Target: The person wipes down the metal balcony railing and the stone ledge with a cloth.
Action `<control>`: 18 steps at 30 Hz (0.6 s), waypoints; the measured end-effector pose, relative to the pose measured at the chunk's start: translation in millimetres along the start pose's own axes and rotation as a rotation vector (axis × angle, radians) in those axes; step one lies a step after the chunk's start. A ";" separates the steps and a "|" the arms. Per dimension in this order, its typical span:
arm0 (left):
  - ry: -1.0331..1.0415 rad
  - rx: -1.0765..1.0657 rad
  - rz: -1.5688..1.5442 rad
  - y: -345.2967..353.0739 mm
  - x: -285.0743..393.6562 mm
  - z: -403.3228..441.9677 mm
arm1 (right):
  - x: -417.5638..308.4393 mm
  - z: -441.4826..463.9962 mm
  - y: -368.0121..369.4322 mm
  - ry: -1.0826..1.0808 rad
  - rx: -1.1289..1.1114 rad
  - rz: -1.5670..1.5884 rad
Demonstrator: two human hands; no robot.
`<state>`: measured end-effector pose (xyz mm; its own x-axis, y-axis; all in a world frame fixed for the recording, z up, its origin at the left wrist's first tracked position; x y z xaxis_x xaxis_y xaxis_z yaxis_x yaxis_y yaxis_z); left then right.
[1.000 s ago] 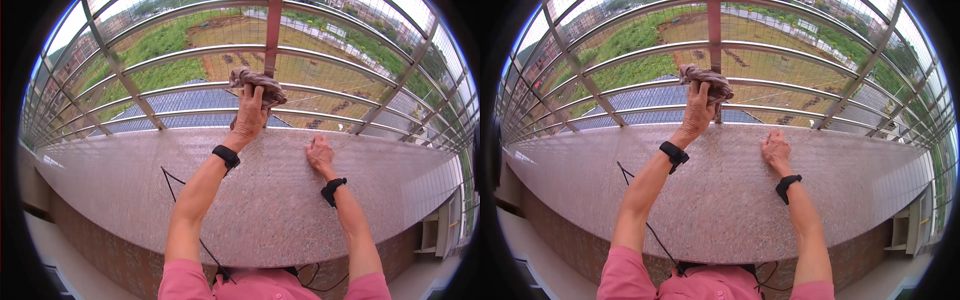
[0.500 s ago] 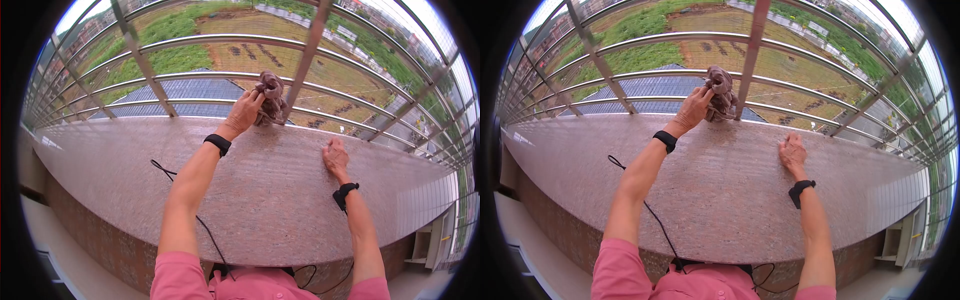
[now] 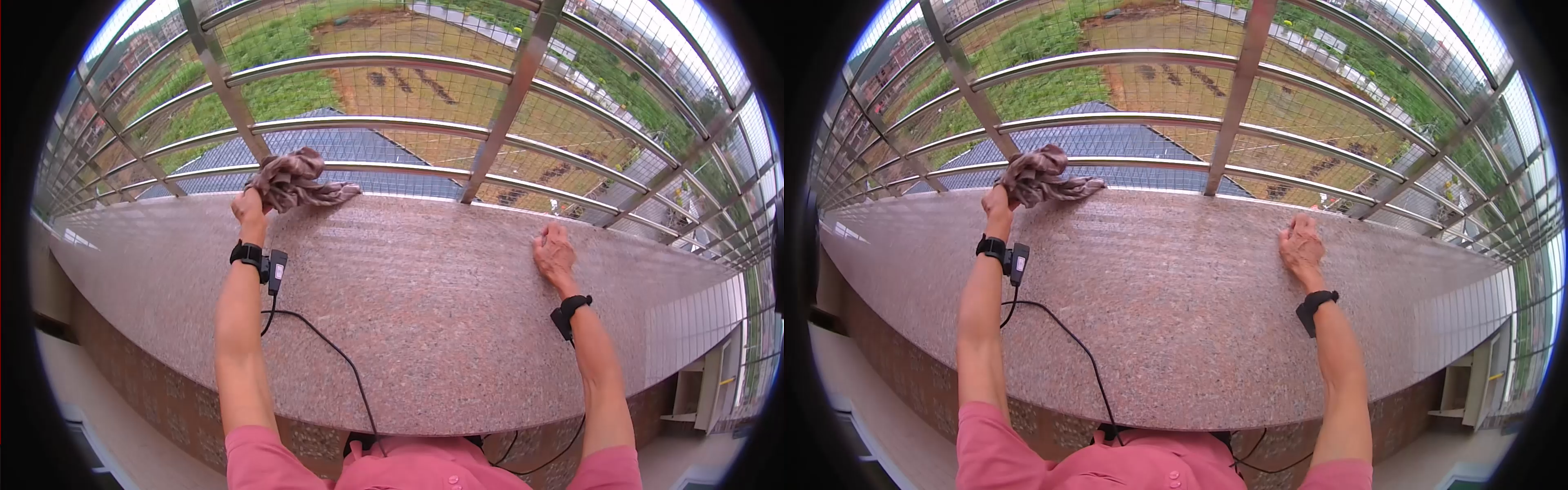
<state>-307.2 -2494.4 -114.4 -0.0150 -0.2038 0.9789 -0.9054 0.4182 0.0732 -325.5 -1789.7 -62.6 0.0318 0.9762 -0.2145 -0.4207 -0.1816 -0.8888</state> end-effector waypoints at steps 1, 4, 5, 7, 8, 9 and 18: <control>0.004 -0.004 0.000 2.4 2.1 -7.2 | 0.9 0.4 0.7 0.005 0.003 0.002; -0.127 -0.024 -0.210 25.6 -8.0 -31.4 | 2.4 0.6 1.5 -0.002 0.014 0.013; -0.102 -0.038 -0.248 40.9 -1.2 -51.9 | 0.7 0.6 -0.1 -0.001 0.005 0.016; -0.001 -0.075 -0.268 61.5 -0.2 -61.5 | 4.1 0.5 2.7 0.014 -0.005 0.016; -0.001 -0.086 -0.260 63.9 3.7 -73.7 | 5.3 1.1 6.4 0.000 0.003 0.028; 0.055 -0.188 -0.285 71.2 18.0 -93.7 | 6.0 1.6 6.7 -0.010 0.013 0.039; 0.118 -0.493 -0.454 147.4 66.0 -226.5 | 1.4 2.2 2.1 -0.021 -0.009 0.059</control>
<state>-345.5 -2245.8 4.3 0.3926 -0.3682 0.8428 -0.5115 0.6742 0.5328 -328.3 -1788.5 -63.9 -0.0119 0.9660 -0.2581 -0.4132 -0.2398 -0.8785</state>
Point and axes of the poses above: each hand's wrist, its own z-axis towards the middle knuckle, its own y-axis out of the palm, x = y × z, the point moved 10 cm from there along z, towards the middle knuckle, and after that the axes turned 8 degrees about x, right-handed, at the moved point
